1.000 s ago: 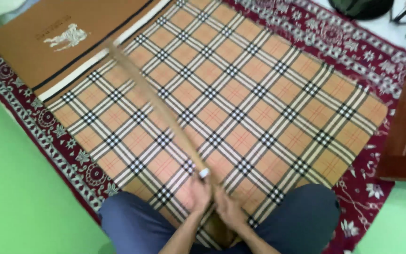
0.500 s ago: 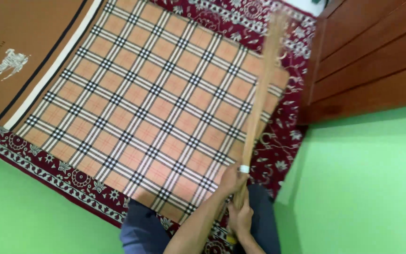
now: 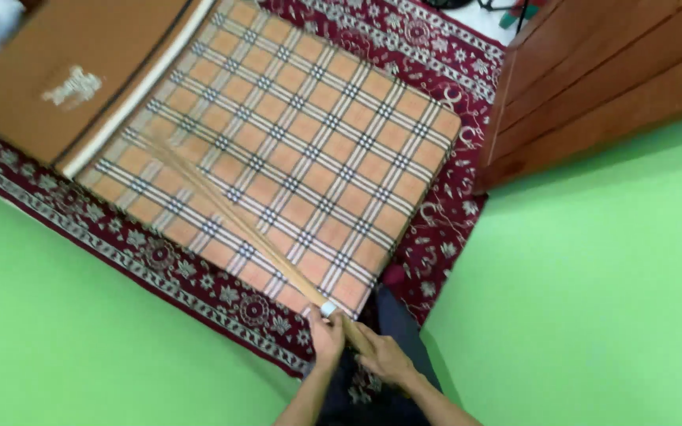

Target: The person sweeps a plaid mattress and the surrounding rug using a traditional straw broom. They move the broom back and forth across the mattress surface and then sweep the rug edges and corners.

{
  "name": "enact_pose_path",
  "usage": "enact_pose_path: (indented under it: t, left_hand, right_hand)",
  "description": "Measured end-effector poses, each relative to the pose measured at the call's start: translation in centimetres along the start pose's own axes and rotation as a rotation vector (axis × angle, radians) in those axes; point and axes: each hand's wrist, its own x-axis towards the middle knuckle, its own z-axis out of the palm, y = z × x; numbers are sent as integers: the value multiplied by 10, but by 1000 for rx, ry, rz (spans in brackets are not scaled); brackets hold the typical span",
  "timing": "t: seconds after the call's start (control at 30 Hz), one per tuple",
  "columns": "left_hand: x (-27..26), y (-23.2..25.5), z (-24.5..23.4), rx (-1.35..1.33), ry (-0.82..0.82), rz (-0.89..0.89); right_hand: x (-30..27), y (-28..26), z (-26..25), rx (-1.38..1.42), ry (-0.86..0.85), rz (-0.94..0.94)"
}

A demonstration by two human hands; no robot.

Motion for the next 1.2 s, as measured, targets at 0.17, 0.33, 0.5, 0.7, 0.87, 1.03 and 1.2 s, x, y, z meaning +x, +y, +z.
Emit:
enact_pose_path:
  t: [0.17,0.33,0.5,0.7,0.87,1.03,1.2]
  left_hand:
    - [-38,-52,20,-41,-242,-180]
    - [-80,-19,111,190,-757,-224]
    - [-116,102,89,183,-1293,111]
    - [-131,125,44,191,-1151,93]
    - [-138,161,-33,-39,-865,97]
    - [-122,139,-68,-207,-571,162]
    - [-132,152,-96,-305,-382,-60]
  right_hand:
    - [-52,38,59,-141,-47,285]
    - [-113,95,86,-21,278,691]
    - [-142,44,64,272,719,975]
    - [-156,-5,61,213,721,821]
    - [-142,-24,48,190,592,592]
    - [-110,-23,18,-5,455,341]
    - [-83,-40,-15,-85,225,49]
